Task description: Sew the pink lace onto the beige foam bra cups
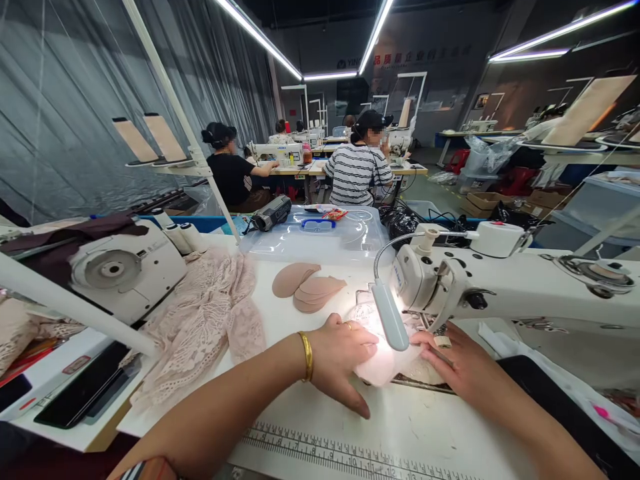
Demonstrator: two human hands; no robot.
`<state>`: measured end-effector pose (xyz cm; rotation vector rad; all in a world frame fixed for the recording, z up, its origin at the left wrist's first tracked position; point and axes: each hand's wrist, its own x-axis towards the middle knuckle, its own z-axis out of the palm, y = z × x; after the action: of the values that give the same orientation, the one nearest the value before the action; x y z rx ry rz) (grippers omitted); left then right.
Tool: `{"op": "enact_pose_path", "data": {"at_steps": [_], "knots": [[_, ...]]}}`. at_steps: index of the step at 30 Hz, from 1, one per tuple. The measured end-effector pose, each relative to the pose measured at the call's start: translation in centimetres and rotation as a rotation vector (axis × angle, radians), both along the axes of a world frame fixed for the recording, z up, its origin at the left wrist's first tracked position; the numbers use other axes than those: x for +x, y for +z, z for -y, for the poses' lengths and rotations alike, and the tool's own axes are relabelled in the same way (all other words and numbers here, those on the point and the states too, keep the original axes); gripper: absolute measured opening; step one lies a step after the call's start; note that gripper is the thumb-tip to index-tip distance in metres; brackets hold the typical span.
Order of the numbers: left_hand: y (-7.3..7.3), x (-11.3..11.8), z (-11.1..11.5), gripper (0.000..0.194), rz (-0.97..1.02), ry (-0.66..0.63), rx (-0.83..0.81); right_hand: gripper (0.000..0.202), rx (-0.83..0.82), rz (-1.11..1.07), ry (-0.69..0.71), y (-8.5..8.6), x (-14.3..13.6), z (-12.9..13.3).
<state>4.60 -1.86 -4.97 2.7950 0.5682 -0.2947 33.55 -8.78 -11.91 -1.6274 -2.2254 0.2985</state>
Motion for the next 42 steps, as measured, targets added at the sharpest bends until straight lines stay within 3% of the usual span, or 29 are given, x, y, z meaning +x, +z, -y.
{"op": "enact_pose_path", "data": {"at_steps": [4, 8, 10, 16, 21, 26, 32, 37, 42], "knots": [[-0.4, -0.3, -0.4, 0.052, 0.081, -0.021, -0.019, 0.027, -0.078, 0.002, -0.024, 0.1, 1.8, -0.2], [-1.8, 0.5, -0.2, 0.014, 0.180, -0.038, 0.086, 0.020, 0.059, 0.023, -0.183, 0.2, 3.5, -0.6], [-2.3, 0.9, -0.1, 0.007, 0.213, -0.063, 0.104, 0.021, 0.086, -0.030, -0.140, 0.6, 3.0, -0.5], [-3.0, 1.1, -0.8, 0.016, 0.275, -0.089, 0.135, 0.030, 0.027, -0.101, 0.223, 1.1, -1.7, 0.5], [-3.1, 1.3, -1.6, 0.021, 0.287, -0.082, 0.113, 0.029, 0.067, 0.021, 0.146, 0.2, -1.3, 0.5], [-3.1, 1.5, -2.0, 0.023, 0.273, -0.070, 0.116, 0.034, 0.075, 0.053, 0.153, 0.3, -1.5, 0.1], [-3.3, 1.7, -2.6, 0.020, 0.257, -0.054, 0.150, 0.042, 0.148, 0.174, 0.003, -0.9, -1.8, -0.4], [-3.1, 1.8, -2.7, 0.016, 0.268, -0.068, 0.152, 0.040, 0.172, 0.168, 0.058, -1.4, -1.5, -0.3], [-2.9, 1.7, -2.7, 0.010, 0.301, -0.089, 0.136, 0.038, 0.170, 0.159, 0.093, -0.7, -2.0, -0.2]]}}
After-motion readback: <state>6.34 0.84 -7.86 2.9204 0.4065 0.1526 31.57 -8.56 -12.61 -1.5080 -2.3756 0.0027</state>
